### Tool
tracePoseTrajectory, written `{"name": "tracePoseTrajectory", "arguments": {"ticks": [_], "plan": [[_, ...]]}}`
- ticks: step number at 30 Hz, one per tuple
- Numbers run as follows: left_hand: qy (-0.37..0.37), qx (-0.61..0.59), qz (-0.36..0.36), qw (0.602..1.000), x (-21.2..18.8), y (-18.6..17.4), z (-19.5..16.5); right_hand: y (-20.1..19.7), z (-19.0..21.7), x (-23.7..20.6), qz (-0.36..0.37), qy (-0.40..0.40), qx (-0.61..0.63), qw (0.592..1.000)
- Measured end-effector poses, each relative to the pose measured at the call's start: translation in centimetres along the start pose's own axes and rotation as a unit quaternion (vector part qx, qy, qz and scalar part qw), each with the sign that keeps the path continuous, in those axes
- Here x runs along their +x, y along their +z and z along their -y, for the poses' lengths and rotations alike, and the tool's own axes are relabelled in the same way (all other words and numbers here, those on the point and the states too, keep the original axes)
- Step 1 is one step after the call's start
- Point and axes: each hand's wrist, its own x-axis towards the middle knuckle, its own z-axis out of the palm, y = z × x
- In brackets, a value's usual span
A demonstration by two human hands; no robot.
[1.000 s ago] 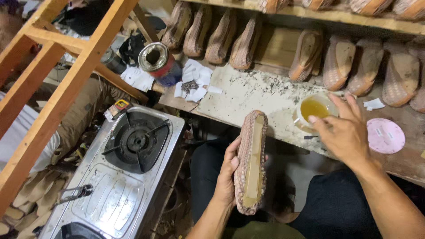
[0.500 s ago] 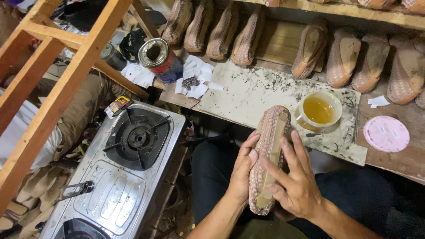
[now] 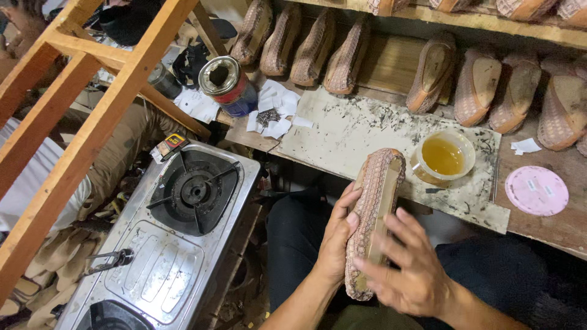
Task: The person applies a liquid adhesive to the sole of a shoe using their fingers. They repeatedly dip their fingers into a container of glue and spread it along the sole's edge, then place the shoe on a shelf and pick up another one to repeat the process.
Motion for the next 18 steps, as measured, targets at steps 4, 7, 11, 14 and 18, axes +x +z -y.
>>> {"name": "tracePoseTrajectory", "arguments": {"ticks": [4,7,11,14,18], "plan": [[0.011,0.001,0.007,1.000,-0.2,-0.4,0.4,-0.4,-1.7,0.2,-0.034,0.168,-0.023,0.985],[0.013,0.007,-0.002,1.000,-0.6,-1.3,0.7,-2.1,-4.6,-0.4,-0.016,0.202,-0.035,0.979],[-0.037,-0.065,-0.006,0.997,-1.0,-2.0,1.0,-5.3,-9.0,-0.5,0.049,0.287,-0.164,0.943],[-0.055,-0.101,-0.004,0.993,-1.0,-1.5,1.3,-6.8,-11.6,0.5,0.066,0.302,-0.235,0.922],[-0.054,-0.106,0.000,0.993,-1.1,-0.4,1.1,-7.8,-13.2,0.5,0.186,0.337,-0.218,0.897]]}}
